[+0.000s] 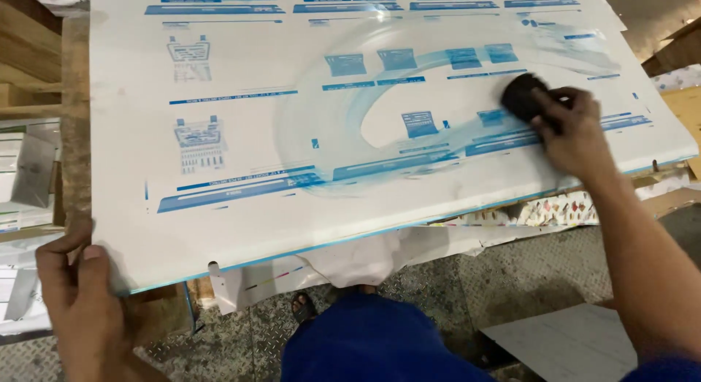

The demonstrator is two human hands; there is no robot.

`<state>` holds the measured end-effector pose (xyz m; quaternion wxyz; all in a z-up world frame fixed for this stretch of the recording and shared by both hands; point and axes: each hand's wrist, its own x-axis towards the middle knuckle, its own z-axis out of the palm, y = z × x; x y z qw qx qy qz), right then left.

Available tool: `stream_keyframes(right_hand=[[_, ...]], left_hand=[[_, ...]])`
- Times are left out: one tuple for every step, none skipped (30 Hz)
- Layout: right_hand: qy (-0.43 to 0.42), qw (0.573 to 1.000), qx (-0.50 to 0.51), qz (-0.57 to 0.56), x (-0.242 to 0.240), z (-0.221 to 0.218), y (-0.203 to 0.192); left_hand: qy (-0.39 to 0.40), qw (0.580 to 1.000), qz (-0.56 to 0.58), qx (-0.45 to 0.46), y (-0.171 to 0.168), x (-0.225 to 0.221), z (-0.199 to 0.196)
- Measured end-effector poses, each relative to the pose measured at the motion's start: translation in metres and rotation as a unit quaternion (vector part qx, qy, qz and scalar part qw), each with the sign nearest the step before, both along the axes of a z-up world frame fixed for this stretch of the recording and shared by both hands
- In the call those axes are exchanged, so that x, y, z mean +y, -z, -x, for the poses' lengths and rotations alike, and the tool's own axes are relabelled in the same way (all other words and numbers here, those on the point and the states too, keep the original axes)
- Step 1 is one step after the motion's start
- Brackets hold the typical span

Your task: Applying a cleaning liquid from a bottle onto a large printing plate and spreading it thoroughly with a sponge.

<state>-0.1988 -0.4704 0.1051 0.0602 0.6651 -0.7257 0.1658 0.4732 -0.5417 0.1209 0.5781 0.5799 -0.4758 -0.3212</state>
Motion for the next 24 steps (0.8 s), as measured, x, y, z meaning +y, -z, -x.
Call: stream_keyframes(right_hand=[[0.073, 0.997, 0.015, 0.016, -0.005, 0.042, 0.014], [0.145, 0.988, 0.03, 0.032, -0.009, 0.085, 0.028], [0.147, 0.988, 0.029, 0.032, -0.033, 0.094, 0.035], [0.207, 0.978, 0.025, 0.02, -0.057, 0.104, 0.042], [0.265, 0.964, 0.018, 0.01, -0.084, 0.114, 0.051], [0.266, 0.964, 0.015, 0.013, -0.108, 0.073, 0.053], [0.197, 0.979, -0.023, 0.05, -0.131, 0.032, 0.053], [0.128, 0.986, -0.06, 0.087, -0.158, -0.012, 0.05], [0.135, 0.985, -0.06, 0.087, -0.15, -0.067, 0.034], [0.012, 0.993, -0.089, 0.078, -0.143, -0.128, 0.016], [-0.112, 0.985, -0.117, 0.064, -0.132, -0.197, -0.001], [-0.107, 0.985, -0.118, 0.06, -0.104, -0.221, -0.013], [-0.214, 0.966, -0.146, 0.018, -0.08, -0.246, -0.026], [-0.318, 0.932, -0.173, -0.025, -0.057, -0.272, -0.04], [-0.317, 0.932, -0.173, -0.026, -0.042, -0.258, -0.047], [-0.318, 0.929, -0.184, -0.053, -0.028, -0.244, -0.054], [-0.317, 0.924, -0.196, -0.083, -0.011, -0.231, -0.061], [-0.315, 0.924, -0.196, -0.088, 0.002, -0.203, -0.055], [-0.235, 0.955, -0.167, -0.073, 0.012, -0.174, -0.048], [-0.152, 0.977, -0.136, -0.057, 0.023, -0.145, -0.043], [-0.151, 0.978, -0.136, -0.056, 0.026, -0.099, -0.032], [-0.067, 0.994, -0.081, -0.024, 0.03, -0.052, -0.02], [0.022, 0.999, -0.026, 0.005, 0.042, -0.007, -0.007], [0.028, 0.999, -0.028, 0.003, 0.035, 0.011, 0.004]], left_hand=[[0.025, 0.999, -0.025, 0.011, -0.005, -0.003, -0.002], [0.05, 0.997, -0.049, 0.023, -0.011, -0.005, -0.005], [0.052, 0.997, -0.05, 0.022, 0.011, -0.014, -0.027], [0.081, 0.995, -0.051, 0.04, 0.032, -0.023, -0.047], [0.108, 0.991, -0.05, 0.055, 0.051, -0.034, -0.068], [0.109, 0.991, -0.048, 0.052, 0.055, -0.037, -0.072], [0.131, 0.983, -0.072, 0.103, 0.059, -0.042, -0.073], [0.151, 0.972, -0.096, 0.154, 0.063, -0.049, -0.075], [0.158, 0.971, -0.097, 0.152, 0.033, -0.041, -0.048], [0.135, 0.977, -0.1, 0.128, 0.004, -0.033, -0.023], [0.108, 0.983, -0.107, 0.104, -0.025, -0.021, 0.001], [0.113, 0.982, -0.111, 0.103, -0.032, -0.018, 0.009], [0.1, 0.985, -0.124, 0.064, -0.04, -0.016, 0.017], [0.087, 0.987, -0.136, 0.024, -0.049, -0.015, 0.023], [0.087, 0.986, -0.138, 0.025, -0.044, -0.02, 0.017], [0.11, 0.981, -0.154, -0.034, -0.04, -0.024, 0.011], [0.134, 0.971, -0.173, -0.092, -0.034, -0.026, 0.004], [0.135, 0.971, -0.178, -0.09, -0.032, -0.027, 0.003], [0.122, 0.971, -0.191, -0.08, -0.031, -0.029, 0.002], [0.108, 0.97, -0.205, -0.071, -0.03, -0.03, 0.002], [0.109, 0.97, -0.204, -0.071, -0.021, -0.035, -0.007], [0.144, 0.966, -0.183, -0.108, -0.013, -0.038, -0.015], [0.184, 0.958, -0.164, -0.146, -0.004, -0.041, -0.023], [0.19, 0.956, -0.165, -0.149, -0.012, -0.038, -0.017]])
